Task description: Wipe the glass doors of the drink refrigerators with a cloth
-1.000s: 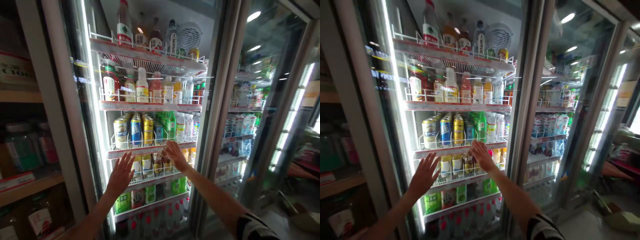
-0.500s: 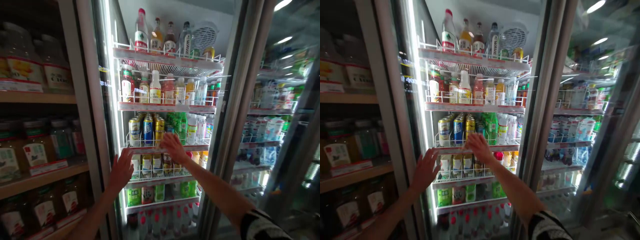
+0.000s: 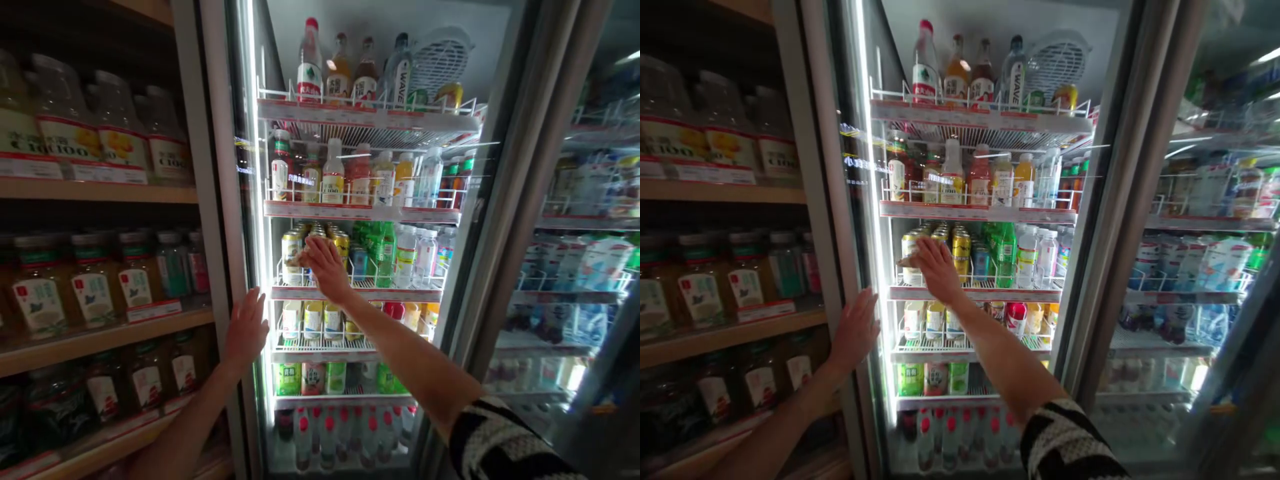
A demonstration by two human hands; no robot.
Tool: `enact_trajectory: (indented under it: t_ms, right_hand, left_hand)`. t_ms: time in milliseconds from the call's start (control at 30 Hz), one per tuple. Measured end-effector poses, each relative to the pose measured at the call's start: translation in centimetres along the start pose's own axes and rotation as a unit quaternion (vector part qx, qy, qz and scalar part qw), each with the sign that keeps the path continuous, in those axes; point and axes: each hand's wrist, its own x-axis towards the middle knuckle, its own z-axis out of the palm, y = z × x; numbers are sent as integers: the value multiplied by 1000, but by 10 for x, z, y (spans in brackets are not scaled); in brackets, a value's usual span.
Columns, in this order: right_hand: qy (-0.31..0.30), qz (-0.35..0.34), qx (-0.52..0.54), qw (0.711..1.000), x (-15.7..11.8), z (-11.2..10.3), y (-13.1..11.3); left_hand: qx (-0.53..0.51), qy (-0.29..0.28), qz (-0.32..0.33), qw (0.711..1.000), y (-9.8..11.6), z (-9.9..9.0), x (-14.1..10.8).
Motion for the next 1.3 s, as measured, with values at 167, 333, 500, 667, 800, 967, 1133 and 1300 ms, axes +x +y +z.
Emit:
enact_trajectory:
  t_ms: [167,333,500,667,800,967,1133,1300]
  right_hand:
    - [-68,-110,34,991,-38,21,-39]
    - [-70,-162,39,984,-27,27,-51]
    - [-23,-66,2,998,16,16,-40]
    - [-89,-150,9,985,-84,13,-31]
    - [-60,-74,-53,994,-82,-11,19]
    - [17,74,-130,989,-95,-27,42]
    - [-10,34,-123,992,-155,-31,47]
    - [129,148,-128,972,-110,-53,96]
  left_hand:
    - [9,-8,-5,1000,-3,-4,-3]
    - [9,-14,-19,1000,-6,-9,6]
    - [-12,4,-22,1000,1,-9,21]
    - [-3,17,35,999,19,-5,22]
    - [-19,51,82,995,34,0,34]
    - [-30,55,72,995,56,13,55]
    - [-28,56,54,997,67,23,56]
    - [-44,66,55,995,67,25,55]
